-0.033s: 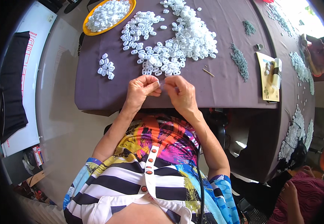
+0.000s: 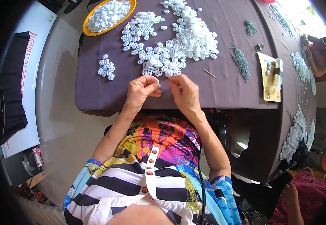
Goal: The person assembles plastic cord locks by hand, picking up plastic components, inserting metal pins into them, fitting the pieces together, and placing the assembled cord locks onto the table.
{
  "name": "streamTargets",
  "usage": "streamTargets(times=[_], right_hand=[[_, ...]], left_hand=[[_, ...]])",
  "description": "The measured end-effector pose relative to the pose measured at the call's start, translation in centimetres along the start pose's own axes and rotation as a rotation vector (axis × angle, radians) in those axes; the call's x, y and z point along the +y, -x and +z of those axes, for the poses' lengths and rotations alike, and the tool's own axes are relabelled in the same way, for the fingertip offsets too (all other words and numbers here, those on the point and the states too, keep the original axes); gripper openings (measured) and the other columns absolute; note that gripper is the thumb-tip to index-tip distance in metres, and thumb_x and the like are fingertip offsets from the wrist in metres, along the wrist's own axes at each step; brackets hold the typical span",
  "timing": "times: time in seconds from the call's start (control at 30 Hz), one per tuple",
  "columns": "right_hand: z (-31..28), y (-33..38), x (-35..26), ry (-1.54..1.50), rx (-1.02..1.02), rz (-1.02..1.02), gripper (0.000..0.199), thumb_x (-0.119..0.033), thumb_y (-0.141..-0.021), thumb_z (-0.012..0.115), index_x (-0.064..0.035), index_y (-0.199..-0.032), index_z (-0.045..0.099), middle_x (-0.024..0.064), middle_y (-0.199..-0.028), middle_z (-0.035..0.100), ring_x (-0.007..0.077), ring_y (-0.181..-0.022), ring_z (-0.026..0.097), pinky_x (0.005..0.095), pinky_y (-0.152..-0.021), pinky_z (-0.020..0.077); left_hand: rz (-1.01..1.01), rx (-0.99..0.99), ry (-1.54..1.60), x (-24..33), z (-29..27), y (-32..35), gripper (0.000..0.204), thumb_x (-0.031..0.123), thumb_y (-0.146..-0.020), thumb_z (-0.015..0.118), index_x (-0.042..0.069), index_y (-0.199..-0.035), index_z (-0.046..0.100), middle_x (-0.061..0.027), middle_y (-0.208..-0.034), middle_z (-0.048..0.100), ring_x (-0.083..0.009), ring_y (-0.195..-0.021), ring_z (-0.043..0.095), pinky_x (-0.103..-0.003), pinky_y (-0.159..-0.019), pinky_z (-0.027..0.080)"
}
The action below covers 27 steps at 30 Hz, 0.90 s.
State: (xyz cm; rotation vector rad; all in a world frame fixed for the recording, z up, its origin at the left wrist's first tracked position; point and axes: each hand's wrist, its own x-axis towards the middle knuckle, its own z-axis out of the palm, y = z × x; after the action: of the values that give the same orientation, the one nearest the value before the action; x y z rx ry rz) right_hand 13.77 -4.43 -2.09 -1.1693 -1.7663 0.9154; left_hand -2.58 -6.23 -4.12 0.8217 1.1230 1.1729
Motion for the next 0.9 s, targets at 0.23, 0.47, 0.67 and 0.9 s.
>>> streamTargets(times=[0.23, 0.47, 0.67, 0.9], right_hand=[[-2.5, -4.0, 3.2, 0.468, 0.169, -0.088, 0.009, -0.009, -0.077, 0.059, -0.0032, -0.085, 0.058, 0.0116, -0.076, 0.060, 0.0234, -0.065, 0.059, 0.0321, -0.060, 0.0462], [-2.0, -5.1, 3.2, 0.636, 0.098, 0.025, 0.016, -0.017, -0.076, 0.063, -0.0049, -0.086, 0.059, 0.0099, -0.081, 0.060, 0.0263, -0.071, 0.060, 0.0356, -0.065, 0.0461], [-2.1, -5.1, 2.9, 0.618, 0.059, 0.028, 0.015, -0.015, -0.075, 0.063, -0.0046, -0.084, 0.059, 0.0099, -0.078, 0.060, 0.0262, -0.071, 0.060, 0.0361, -0.063, 0.0457], [-2.5, -3.5, 2.7, -0.139, 0.086, 0.268, 0.014, -0.011, -0.078, 0.064, -0.0035, -0.089, 0.059, 0.0057, -0.075, 0.062, 0.0124, -0.064, 0.059, 0.0262, -0.058, 0.0475]], left_hand=[[-0.011, 0.003, 0.017, 0.3, 0.1, -0.2, 0.009, 0.005, -0.081, 0.060, -0.001, -0.087, 0.060, -0.0047, -0.073, 0.061, -0.0115, -0.063, 0.061, -0.024, -0.057, 0.054], [-0.019, 0.007, 0.054, 0.3, 0.1, -0.2, 0.009, 0.005, -0.082, 0.060, -0.001, -0.088, 0.059, -0.0046, -0.074, 0.061, -0.0116, -0.063, 0.061, -0.024, -0.057, 0.054], [-0.010, 0.008, 0.047, 0.2, 0.1, -0.2, 0.010, 0.005, -0.081, 0.060, -0.001, -0.089, 0.059, -0.0051, -0.074, 0.061, -0.0118, -0.063, 0.061, -0.024, -0.056, 0.054], [-0.044, 0.030, 0.114, 0.3, 0.0, -0.1, 0.010, 0.005, -0.081, 0.061, -0.001, -0.089, 0.059, -0.0071, -0.076, 0.062, -0.0129, -0.062, 0.062, -0.025, -0.055, 0.054]])
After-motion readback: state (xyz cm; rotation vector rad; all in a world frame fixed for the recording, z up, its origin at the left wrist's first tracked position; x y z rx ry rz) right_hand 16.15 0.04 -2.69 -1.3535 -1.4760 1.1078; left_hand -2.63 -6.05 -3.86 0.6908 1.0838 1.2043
